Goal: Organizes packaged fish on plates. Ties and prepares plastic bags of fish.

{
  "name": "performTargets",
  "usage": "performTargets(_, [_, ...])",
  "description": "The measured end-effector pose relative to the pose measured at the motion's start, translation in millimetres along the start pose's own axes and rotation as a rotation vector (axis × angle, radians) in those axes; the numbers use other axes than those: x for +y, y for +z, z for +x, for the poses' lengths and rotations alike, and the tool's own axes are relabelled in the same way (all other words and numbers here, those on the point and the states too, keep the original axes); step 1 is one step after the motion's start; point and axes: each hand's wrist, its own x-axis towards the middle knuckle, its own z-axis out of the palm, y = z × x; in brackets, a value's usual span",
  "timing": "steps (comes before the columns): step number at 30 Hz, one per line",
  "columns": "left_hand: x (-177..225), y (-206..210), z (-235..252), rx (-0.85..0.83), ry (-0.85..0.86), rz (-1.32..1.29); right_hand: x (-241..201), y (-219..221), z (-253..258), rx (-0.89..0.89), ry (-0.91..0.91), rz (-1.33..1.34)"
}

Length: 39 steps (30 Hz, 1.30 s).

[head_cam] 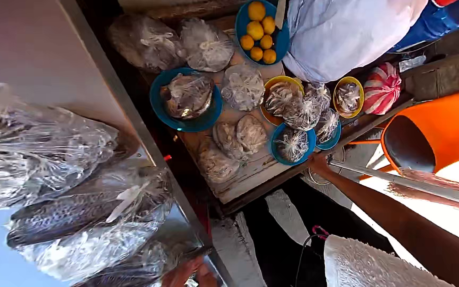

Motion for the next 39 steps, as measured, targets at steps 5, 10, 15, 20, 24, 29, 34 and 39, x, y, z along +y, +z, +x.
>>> performTargets(5, [3.8,187.7,-15.9,-0.353,-0.144,0.077,4.4,-54.3,46.1,0.215,0.002,0.196])
performTargets(10, [-2.9,288.3,2.6,-0.54,-0.495,-0.016,2.3,-107.3,89.9,0.33,-0.195,0.256])
performTargets(15, [-31.4,357.3,17.1,-0.42,-1.126,-0.204,-4.9,-112.0,91.9,0.393,-0.509,0.146])
performTargets(20, [-42.4,403.9,30.6,-0.157,-1.278,-0.401,-54.3,-117.9,109.4,0.291,-0.741,-0.01])
performTargets(24, [-53.2,417.6,28.3,-0.088,-1.241,-0.337,-76.1,-133.4,126.2,0.139,-0.72,-0.049])
performTargets(29, [-66.1,414.7,21.3,0.013,-1.171,-0.327,-62.5,-148.2,121.2,0.43,-0.883,0.191])
performTargets(34, [-75.6,387.5,-3.8,0.173,-1.115,-0.434,-49.8,-127.9,122.2,0.567,-0.9,0.303])
performTargets(39, [-73.5,350.3,-17.8,0.22,-1.119,-0.45,-45.7,-114.0,111.9,0.377,-0.836,0.216])
